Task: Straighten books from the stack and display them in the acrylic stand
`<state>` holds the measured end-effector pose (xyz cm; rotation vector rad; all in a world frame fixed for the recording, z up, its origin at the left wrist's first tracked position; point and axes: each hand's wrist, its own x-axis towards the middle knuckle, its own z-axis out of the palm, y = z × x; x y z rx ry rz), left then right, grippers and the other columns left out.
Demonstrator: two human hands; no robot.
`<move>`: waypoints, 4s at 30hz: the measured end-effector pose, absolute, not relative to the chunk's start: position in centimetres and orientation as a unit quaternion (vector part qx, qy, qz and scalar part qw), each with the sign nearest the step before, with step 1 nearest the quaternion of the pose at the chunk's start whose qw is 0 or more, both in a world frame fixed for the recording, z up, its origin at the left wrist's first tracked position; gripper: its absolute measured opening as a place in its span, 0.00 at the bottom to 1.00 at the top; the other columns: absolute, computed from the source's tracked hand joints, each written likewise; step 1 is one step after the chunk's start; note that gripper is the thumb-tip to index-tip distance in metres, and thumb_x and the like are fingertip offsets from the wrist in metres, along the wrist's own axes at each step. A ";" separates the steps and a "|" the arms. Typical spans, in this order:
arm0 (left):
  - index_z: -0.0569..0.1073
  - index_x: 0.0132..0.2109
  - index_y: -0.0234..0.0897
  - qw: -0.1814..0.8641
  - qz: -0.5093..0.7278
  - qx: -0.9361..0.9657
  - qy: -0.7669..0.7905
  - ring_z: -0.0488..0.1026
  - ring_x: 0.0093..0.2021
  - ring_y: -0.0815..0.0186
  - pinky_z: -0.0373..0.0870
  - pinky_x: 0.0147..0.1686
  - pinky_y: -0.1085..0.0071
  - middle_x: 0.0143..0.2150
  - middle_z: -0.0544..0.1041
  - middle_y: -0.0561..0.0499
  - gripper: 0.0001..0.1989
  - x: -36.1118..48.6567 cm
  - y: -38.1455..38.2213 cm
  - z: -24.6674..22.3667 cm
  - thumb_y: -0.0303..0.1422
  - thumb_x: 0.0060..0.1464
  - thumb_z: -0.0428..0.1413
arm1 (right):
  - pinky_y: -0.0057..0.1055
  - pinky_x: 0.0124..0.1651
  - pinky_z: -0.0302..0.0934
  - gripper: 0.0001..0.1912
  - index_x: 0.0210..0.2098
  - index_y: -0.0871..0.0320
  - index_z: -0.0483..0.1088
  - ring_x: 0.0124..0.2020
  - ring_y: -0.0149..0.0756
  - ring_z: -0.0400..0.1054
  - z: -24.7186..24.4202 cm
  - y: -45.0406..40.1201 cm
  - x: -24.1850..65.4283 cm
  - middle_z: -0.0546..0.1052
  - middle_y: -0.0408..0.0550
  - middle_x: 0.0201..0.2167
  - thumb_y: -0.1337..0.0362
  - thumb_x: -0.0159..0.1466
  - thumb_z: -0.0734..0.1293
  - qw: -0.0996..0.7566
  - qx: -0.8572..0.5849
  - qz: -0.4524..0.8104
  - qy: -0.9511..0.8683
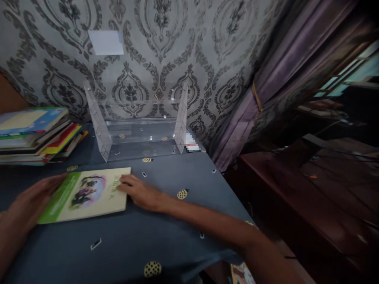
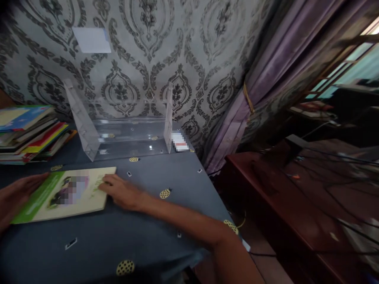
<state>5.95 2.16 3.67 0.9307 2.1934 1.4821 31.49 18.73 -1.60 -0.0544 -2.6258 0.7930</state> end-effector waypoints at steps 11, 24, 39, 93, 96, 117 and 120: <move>0.76 0.42 0.39 0.388 0.574 0.382 0.611 0.69 0.63 0.47 0.59 0.65 0.47 0.59 0.76 0.41 0.19 16.7 7.6 1.6 0.47 0.47 0.63 | 0.51 0.65 0.61 0.25 0.61 0.53 0.68 0.66 0.44 0.61 -1.8 23.2 47.1 0.71 0.58 0.61 0.75 0.67 0.58 0.227 -0.167 0.222 -0.933; 0.73 0.47 0.39 0.201 0.415 0.571 0.679 0.67 0.62 0.53 0.65 0.59 0.52 0.61 0.69 0.41 0.14 18.2 9.9 -0.9 0.39 0.57 0.52 | 0.53 0.61 0.63 0.28 0.55 0.52 0.74 0.60 0.47 0.68 0.4 24.3 47.5 0.75 0.52 0.58 0.79 0.60 0.59 0.178 -0.246 0.171 -0.937; 0.73 0.47 0.39 0.071 0.300 0.642 0.702 0.68 0.51 0.53 0.67 0.54 0.52 0.47 0.73 0.44 0.13 21.2 13.2 -0.1 0.37 0.60 0.48 | 0.44 0.61 0.63 0.17 0.50 0.55 0.72 0.55 0.41 0.70 -2.1 27.3 46.5 0.77 0.52 0.51 0.64 0.69 0.55 0.372 -0.362 0.309 -0.797; 0.65 0.58 0.33 -0.006 0.214 0.735 0.643 0.70 0.59 0.53 0.65 0.58 0.53 0.55 0.76 0.38 0.17 23.9 14.4 -0.3 0.33 0.65 0.45 | 0.52 0.70 0.50 0.24 0.64 0.65 0.62 0.69 0.46 0.55 -0.8 26.5 47.8 0.65 0.61 0.66 0.65 0.72 0.52 0.129 -0.349 0.112 -0.922; 0.64 0.58 0.34 0.018 0.213 0.735 0.643 0.72 0.55 0.53 0.68 0.55 0.54 0.55 0.76 0.39 0.17 22.4 14.8 -0.2 0.33 0.65 0.44 | 0.52 0.69 0.51 0.24 0.63 0.66 0.63 0.69 0.46 0.55 -0.7 26.6 47.8 0.65 0.62 0.66 0.65 0.71 0.53 0.131 -0.350 0.116 -0.920; 0.75 0.38 0.39 0.114 0.143 0.736 0.652 0.71 0.27 0.65 0.64 0.30 0.70 0.27 0.76 0.52 0.14 22.3 14.3 2.9 0.36 0.65 0.46 | 0.40 0.50 0.59 0.19 0.52 0.55 0.73 0.49 0.48 0.68 2.1 24.9 43.5 0.77 0.56 0.46 0.73 0.69 0.56 0.044 -0.370 0.057 -0.926; 0.74 0.39 0.37 0.046 0.213 0.764 0.608 0.73 0.38 0.60 0.70 0.40 0.65 0.36 0.77 0.47 0.13 23.1 14.3 1.7 0.33 0.65 0.46 | 0.41 0.52 0.60 0.21 0.53 0.55 0.73 0.50 0.47 0.68 2.1 24.9 41.3 0.78 0.54 0.46 0.76 0.67 0.57 0.065 -0.299 0.093 -0.948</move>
